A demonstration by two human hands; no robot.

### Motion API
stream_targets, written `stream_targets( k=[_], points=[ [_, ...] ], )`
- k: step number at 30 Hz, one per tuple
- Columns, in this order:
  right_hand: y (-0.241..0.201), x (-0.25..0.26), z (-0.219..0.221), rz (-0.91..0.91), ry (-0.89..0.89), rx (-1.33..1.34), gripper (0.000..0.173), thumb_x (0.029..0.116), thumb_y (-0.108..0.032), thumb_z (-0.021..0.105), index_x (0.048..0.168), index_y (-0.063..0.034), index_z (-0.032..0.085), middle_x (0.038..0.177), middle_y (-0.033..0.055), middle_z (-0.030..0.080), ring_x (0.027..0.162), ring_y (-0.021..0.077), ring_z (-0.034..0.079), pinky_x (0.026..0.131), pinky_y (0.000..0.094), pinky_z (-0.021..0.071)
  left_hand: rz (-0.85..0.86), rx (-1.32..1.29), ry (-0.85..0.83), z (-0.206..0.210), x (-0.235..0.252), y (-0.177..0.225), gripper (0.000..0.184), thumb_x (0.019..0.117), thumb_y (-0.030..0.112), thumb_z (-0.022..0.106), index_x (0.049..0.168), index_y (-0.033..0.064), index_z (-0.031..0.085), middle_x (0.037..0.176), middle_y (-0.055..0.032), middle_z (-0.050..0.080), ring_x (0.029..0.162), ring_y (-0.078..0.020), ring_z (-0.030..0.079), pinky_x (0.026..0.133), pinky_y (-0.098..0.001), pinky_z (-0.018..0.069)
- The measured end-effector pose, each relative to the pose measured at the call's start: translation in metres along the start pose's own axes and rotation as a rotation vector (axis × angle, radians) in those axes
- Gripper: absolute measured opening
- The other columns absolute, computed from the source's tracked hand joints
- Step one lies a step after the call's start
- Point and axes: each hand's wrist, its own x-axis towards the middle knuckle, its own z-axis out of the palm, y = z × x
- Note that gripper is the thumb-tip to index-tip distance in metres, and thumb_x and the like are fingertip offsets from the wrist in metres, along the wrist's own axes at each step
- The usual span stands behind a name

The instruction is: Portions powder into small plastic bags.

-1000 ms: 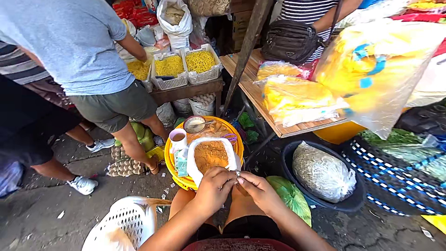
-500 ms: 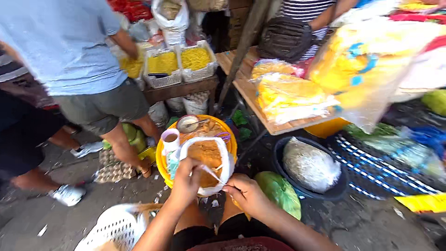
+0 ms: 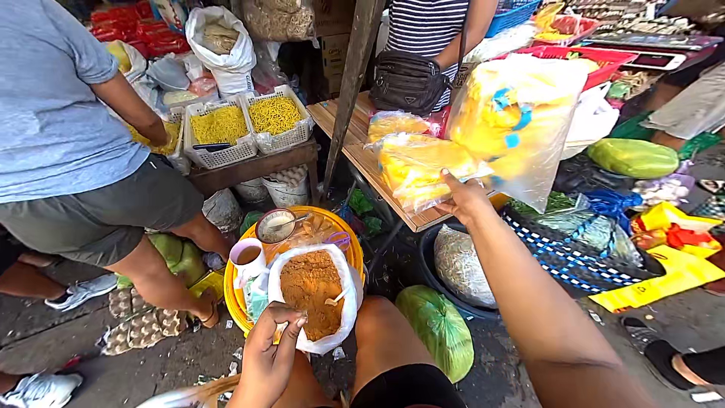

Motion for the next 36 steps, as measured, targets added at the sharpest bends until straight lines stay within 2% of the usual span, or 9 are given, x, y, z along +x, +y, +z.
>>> stream_targets(
  k=[4, 6, 8, 17, 24, 27, 30, 34, 36],
  points=[
    [-0.007, 0.016, 0.025, 0.02, -0.017, -0.007, 0.077, 0.1019, -0.04, 0.064, 0.157, -0.0121, 0.018, 0.122, 0.0258, 0.054, 0.088, 0.0321, 0.066, 0.07, 0.0439, 0.0593, -0.022, 0.0, 0.008, 0.0, 0.0, -0.013, 0.005, 0.1021, 0.027, 0.063, 0.103, 0.024, 0.067, 0.097, 0.0117, 0.068, 0.091, 0.0003, 0.067, 0.082, -0.0166, 0.0569],
    [-0.008, 0.03, 0.042, 0.01, 0.004, 0.058, 0.075, 0.1004, -0.04, 0.066, 0.156, -0.0136, 0.024, 0.132, 0.0256, 0.054, 0.098, 0.0354, 0.067, 0.074, 0.0481, 0.0602, -0.024, -0.007, -0.002, 0.002, 0.001, -0.019, 0.005, 0.1022, 0.027, 0.063, 0.103, 0.024, 0.067, 0.098, 0.0117, 0.068, 0.092, 0.0002, 0.067, 0.082, -0.0168, 0.0571],
    [-0.009, 0.047, 0.059, 0.018, 0.017, 0.138, 0.079, 0.0995, -0.037, 0.068, 0.159, -0.017, 0.019, 0.14, 0.0256, 0.051, 0.109, 0.039, 0.065, 0.08, 0.0538, 0.0597, -0.014, -0.007, -0.015, 0.003, 0.003, -0.023, 0.005, 0.1026, 0.026, 0.062, 0.103, 0.0237, 0.066, 0.098, 0.0111, 0.068, 0.093, -0.0002, 0.067, 0.083, -0.017, 0.0571],
    [-0.023, 0.1, 0.132, 0.109, 0.043, 0.205, 0.084, 0.0971, -0.034, 0.071, 0.158, -0.0109, 0.017, 0.146, 0.0261, 0.046, 0.121, 0.0413, 0.06, 0.087, 0.0561, 0.0587, -0.047, -0.015, -0.05, -0.003, 0.013, -0.02, 0.007, 0.1027, 0.025, 0.063, 0.109, 0.0248, 0.067, 0.105, 0.0122, 0.068, 0.099, 0.0001, 0.066, 0.087, -0.017, 0.0558],
    [-0.061, 0.032, 0.155, 0.114, 0.02, 0.185, 0.058, 0.1067, -0.023, 0.055, 0.156, -0.0043, 0.029, 0.149, 0.0236, 0.045, 0.128, 0.0336, 0.055, 0.098, 0.0465, 0.052, -0.048, 0.021, -0.071, 0.004, 0.022, -0.014, 0.005, 0.1026, 0.026, 0.063, 0.107, 0.0242, 0.066, 0.104, 0.0121, 0.068, 0.099, 0.0005, 0.066, 0.086, -0.0167, 0.0559],
    [-0.045, 0.069, 0.154, 0.161, -0.015, 0.215, 0.06, 0.1057, -0.027, 0.057, 0.156, -0.0065, 0.03, 0.149, 0.0223, 0.046, 0.127, 0.0338, 0.055, 0.098, 0.0481, 0.0511, -0.025, 0.035, -0.083, 0.007, 0.023, -0.01, 0.005, 0.1028, 0.025, 0.063, 0.106, 0.0226, 0.066, 0.102, 0.0107, 0.068, 0.098, -0.0002, 0.066, 0.086, -0.0169, 0.0555],
    [-0.017, 0.105, 0.15, 0.103, 0.019, 0.246, 0.067, 0.1009, -0.035, 0.063, 0.153, -0.0066, 0.032, 0.14, 0.0261, 0.051, 0.115, 0.0377, 0.061, 0.086, 0.0511, 0.0565, -0.01, 0.052, -0.123, 0.009, 0.025, -0.002, 0.005, 0.103, 0.024, 0.062, 0.104, 0.0203, 0.065, 0.101, 0.0098, 0.067, 0.1, 0.0007, 0.065, 0.089, -0.0168, 0.0545],
    [-0.014, 0.028, 0.115, -0.122, -0.159, 0.091, 0.076, 0.1027, -0.03, 0.061, 0.161, -0.0056, 0.02, 0.158, 0.0247, 0.037, 0.142, 0.0372, 0.041, 0.112, 0.0571, 0.0385, 0.086, 0.146, -0.195, 0.014, 0.04, 0.009, 0.008, 0.1035, 0.024, 0.061, 0.102, 0.0174, 0.064, 0.097, 0.0061, 0.067, 0.098, -0.0019, 0.064, 0.093, -0.0205, 0.0534],
    [0.001, -0.031, 0.08, -0.284, -0.391, -0.051, 0.065, 0.1027, -0.025, 0.061, 0.158, -0.0052, 0.034, 0.157, 0.0211, 0.042, 0.139, 0.0321, 0.046, 0.111, 0.0516, 0.0421, 0.162, 0.236, -0.215, 0.021, 0.06, 0.013, 0.011, 0.1041, 0.027, 0.06, 0.102, 0.0182, 0.066, 0.094, 0.0055, 0.068, 0.096, -0.0029, 0.066, 0.09, -0.0222, 0.0549]
  ],
)
